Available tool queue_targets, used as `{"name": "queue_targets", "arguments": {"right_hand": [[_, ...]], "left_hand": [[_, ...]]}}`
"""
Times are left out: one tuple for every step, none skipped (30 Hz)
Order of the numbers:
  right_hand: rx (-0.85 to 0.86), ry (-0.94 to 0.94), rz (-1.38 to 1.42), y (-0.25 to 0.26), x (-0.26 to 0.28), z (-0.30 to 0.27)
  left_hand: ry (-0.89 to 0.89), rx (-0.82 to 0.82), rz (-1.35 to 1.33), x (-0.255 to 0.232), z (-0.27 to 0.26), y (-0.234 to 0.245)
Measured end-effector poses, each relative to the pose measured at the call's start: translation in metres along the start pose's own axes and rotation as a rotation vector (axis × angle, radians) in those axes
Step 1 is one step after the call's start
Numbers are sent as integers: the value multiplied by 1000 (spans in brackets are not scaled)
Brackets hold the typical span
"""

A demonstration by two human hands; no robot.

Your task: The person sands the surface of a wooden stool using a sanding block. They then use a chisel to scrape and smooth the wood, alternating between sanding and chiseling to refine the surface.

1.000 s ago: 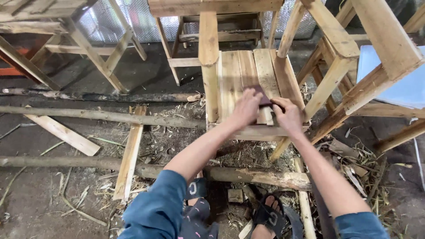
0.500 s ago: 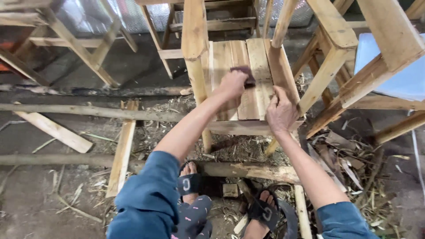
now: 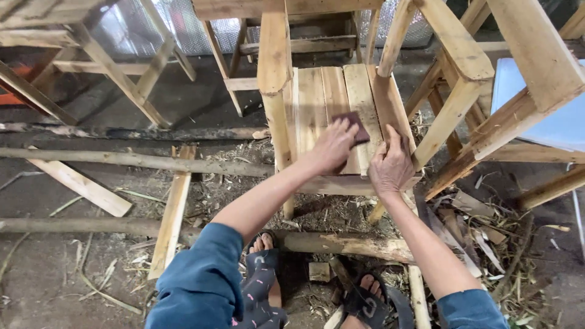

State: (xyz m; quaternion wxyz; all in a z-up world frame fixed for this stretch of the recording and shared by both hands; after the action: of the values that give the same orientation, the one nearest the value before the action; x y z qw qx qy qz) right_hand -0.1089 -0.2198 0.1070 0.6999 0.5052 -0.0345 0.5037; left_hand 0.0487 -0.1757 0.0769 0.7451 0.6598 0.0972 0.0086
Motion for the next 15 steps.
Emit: {"name": "queue_targets", "arguments": {"right_hand": [[3,3,-6,-2,-1,0],[-4,7,-14,-3,-2,1],[-7,10,-23,-4,-4,0],[-1,13,-30,-3,-2,2],[-7,20,-52,-2,1,3],[-12,27,-75,1,3,4],[-14,29,-80,1,4,6],[-15,44,-70,1,5,8],[-10,58,-58,0,7,7],[-6,59,-61,-5,-1,6],[-17,79,-93,-10,-6,6],[-28,100,-126,-15,-11,6],[-22,99,-122,-19,-15,4],[-40,97,-156,-22,-18,1],[-63,98,-185,-26,-19,1]], "left_hand": [[1,-3,-7,1,5,7],[42,-30,-28,5,9,16],[84,-55,-51,8,12,23],[87,-56,-60,10,13,33],[118,-68,-59,13,15,43],[148,-80,-58,15,15,54],[146,-84,-61,37,37,27],[184,-220,41,59,56,8],[226,-351,144,80,71,-14],[229,-350,140,72,67,-9],[255,-366,174,65,62,0],[281,-382,209,59,57,8],[286,-377,210,58,57,4],[302,-335,183,59,57,-2],[320,-297,162,62,58,-4]]}}
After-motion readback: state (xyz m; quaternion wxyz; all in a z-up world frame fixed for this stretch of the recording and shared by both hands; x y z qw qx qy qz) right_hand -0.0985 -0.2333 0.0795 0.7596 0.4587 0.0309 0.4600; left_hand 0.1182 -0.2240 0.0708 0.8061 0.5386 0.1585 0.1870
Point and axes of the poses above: each hand's wrist, its own z-axis towards the middle knuckle, its own y-axis out of the back of the hand, x = y × z, the point moved 5 cm from there along z, towards the middle knuckle, and after that the axes turned 12 degrees about x, right-handed, at the moved point
